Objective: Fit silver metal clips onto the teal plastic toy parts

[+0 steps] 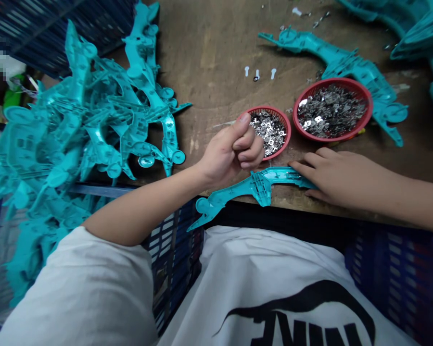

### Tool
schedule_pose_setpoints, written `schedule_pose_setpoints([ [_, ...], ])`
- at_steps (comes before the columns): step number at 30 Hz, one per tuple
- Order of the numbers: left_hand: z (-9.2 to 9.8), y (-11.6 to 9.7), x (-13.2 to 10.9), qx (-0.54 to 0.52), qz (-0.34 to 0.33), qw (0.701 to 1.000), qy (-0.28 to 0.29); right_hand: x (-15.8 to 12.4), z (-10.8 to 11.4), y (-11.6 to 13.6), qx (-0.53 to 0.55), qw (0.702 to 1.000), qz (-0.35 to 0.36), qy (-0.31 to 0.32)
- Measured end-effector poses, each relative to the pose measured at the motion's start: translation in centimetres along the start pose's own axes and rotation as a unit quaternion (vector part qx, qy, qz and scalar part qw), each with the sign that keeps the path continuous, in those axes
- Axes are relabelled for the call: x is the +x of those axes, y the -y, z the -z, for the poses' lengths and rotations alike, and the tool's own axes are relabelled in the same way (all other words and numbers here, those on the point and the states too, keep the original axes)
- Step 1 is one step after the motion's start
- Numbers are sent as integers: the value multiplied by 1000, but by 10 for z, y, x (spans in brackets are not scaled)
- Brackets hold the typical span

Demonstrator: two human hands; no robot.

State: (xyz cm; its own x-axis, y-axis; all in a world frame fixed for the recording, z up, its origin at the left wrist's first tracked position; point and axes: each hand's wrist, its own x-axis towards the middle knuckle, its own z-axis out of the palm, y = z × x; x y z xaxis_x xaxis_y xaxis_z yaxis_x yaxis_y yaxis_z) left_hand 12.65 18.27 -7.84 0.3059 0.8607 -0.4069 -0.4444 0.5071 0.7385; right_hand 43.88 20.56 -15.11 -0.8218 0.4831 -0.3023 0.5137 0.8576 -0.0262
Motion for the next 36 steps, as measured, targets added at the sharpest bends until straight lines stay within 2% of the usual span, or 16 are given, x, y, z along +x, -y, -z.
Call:
schedule_pose_setpoints([
  [13,-17,-3,-2,-7,-2,1000,-18,-1,-9,-3,6,999,11,-47],
  [20,-8,6,-6,-26,-39,999,12,-1,-5,-1,9,999,8,-36],
  [26,0,11,-7,9,-94,995,40,-2,-2,-4,-12,999,28,-33],
  [29,1,11,-6,32,-113,991,57,-2,-2,-8,18,999,33,-29],
  [33,-2,10,-7,67,-116,990,47,0,-1,-7,41,999,22,-19],
  [36,-3,10,-8,72,-121,989,52,1,9,0,22,1000,8,7],
])
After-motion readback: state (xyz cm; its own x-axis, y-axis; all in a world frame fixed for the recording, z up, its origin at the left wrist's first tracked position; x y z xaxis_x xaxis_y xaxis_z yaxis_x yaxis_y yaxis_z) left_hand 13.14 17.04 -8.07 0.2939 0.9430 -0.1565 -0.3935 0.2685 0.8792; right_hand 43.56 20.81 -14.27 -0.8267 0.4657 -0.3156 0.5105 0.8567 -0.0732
